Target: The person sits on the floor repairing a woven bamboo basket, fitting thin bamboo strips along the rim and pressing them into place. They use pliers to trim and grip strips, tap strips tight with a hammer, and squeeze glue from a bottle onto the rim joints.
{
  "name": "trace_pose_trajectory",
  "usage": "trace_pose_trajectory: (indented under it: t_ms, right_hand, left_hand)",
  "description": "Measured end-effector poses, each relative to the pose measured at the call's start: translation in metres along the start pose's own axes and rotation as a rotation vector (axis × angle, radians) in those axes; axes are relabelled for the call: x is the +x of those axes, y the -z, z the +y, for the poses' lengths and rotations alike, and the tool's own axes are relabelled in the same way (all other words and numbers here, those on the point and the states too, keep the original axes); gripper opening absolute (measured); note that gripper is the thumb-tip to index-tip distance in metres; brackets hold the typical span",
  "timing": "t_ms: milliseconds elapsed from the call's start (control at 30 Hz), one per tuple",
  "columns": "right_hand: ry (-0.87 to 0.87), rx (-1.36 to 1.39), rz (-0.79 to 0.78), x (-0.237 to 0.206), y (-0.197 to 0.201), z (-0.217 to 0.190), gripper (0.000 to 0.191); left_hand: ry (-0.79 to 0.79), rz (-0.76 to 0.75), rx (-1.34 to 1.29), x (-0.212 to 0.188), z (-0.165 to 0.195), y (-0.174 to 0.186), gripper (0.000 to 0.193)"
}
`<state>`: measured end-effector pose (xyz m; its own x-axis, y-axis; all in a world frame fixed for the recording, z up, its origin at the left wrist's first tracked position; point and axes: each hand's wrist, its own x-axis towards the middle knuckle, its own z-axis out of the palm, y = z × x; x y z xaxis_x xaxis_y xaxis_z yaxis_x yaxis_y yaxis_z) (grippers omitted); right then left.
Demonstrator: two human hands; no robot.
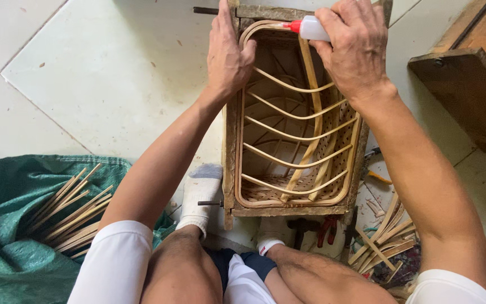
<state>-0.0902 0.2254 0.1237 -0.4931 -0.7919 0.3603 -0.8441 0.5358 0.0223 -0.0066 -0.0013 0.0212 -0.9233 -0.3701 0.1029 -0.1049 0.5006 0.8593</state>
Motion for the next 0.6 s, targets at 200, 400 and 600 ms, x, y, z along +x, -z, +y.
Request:
trace_pose_trajectory:
  t_ms: [200,400,600]
  right_hand:
    - [0.001,-0.038,-0.045,0.003,-0.005,-0.003,0.027]
    - [-0.030,-0.026,-0.037,-0.008,0.008,0.009,0.027]
    - [-0.088,-0.039,-0.051,-0.030,0.012,0.024,0.028]
  left_hand:
    - [0.006,-0.008,0.004,-0.001,0.000,-0.001,0.091]
    - [-0.001,-0.004,0.022,-0.001,-0.001,-0.001,0.092]
    - [-0.016,-0.006,0.007,-0.001,-0.002,-0.002,0.092]
